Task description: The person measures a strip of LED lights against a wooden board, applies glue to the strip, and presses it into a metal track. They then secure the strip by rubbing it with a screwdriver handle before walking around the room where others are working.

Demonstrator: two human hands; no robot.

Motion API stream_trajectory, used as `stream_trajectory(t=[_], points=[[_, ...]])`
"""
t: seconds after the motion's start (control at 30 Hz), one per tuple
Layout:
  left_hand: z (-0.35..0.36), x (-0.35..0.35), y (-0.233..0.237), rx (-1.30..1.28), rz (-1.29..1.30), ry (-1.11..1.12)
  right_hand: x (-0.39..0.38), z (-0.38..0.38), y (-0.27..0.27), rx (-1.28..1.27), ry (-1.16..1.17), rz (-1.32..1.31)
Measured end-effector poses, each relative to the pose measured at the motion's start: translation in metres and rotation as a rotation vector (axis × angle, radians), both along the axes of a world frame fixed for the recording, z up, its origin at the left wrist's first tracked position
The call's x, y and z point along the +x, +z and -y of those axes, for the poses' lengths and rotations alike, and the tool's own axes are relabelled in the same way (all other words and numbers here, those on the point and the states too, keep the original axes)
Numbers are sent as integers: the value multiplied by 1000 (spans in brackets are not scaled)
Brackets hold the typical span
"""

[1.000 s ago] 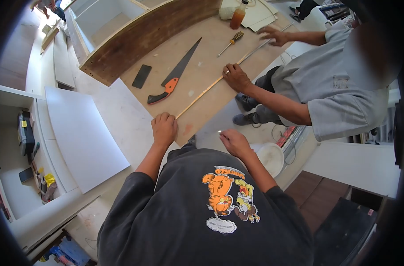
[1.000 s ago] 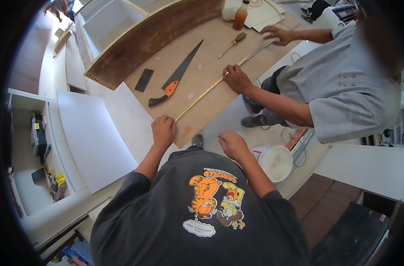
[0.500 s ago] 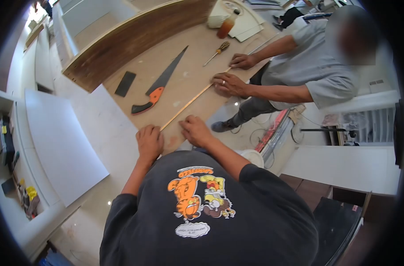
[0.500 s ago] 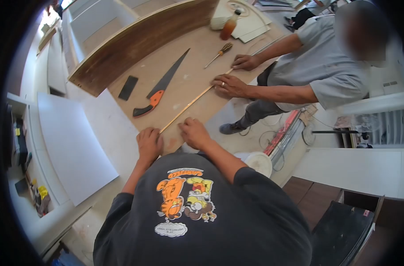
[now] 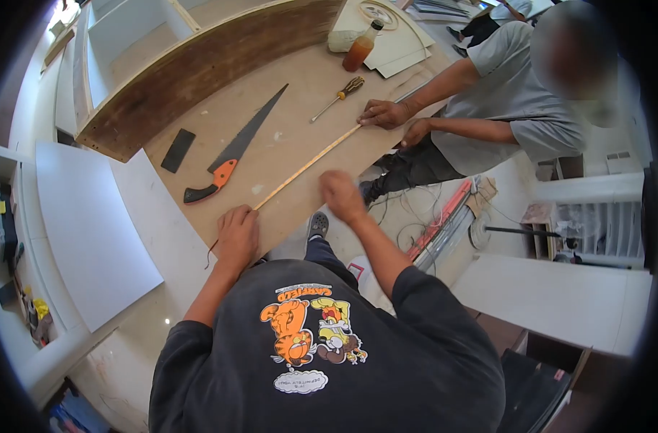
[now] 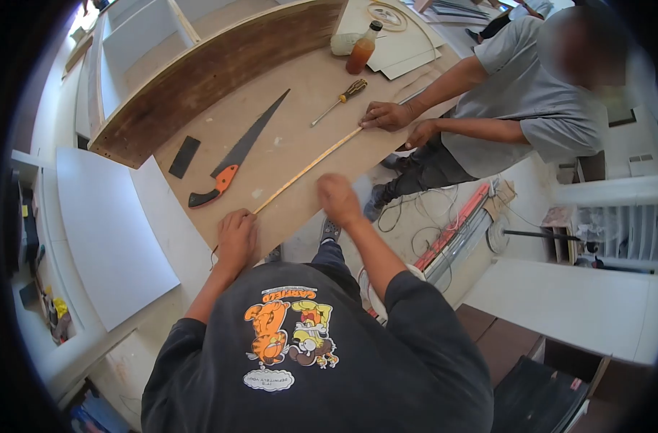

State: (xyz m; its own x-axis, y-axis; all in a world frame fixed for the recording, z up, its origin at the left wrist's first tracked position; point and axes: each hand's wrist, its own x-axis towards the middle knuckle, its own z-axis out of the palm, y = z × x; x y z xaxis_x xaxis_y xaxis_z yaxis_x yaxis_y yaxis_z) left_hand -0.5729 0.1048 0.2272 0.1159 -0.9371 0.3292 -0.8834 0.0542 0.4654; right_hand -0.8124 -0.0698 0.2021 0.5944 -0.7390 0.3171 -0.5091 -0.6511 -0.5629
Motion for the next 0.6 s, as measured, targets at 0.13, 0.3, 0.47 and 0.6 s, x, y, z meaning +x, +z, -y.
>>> stream_trajectory(t=[0.13,0.3,0.47,0.6], points=[[37,-37,3,36,-32,15,-37,98,20,-166,37,-72],[82,-78,2,18,9,126,-53,158,23,-241,300,-279],[98,-90,-4,83,60,285,-44,179,27,-209,409,-410],[95,-88,-6,54,9,391,-33,192,32,-150,481,-470]])
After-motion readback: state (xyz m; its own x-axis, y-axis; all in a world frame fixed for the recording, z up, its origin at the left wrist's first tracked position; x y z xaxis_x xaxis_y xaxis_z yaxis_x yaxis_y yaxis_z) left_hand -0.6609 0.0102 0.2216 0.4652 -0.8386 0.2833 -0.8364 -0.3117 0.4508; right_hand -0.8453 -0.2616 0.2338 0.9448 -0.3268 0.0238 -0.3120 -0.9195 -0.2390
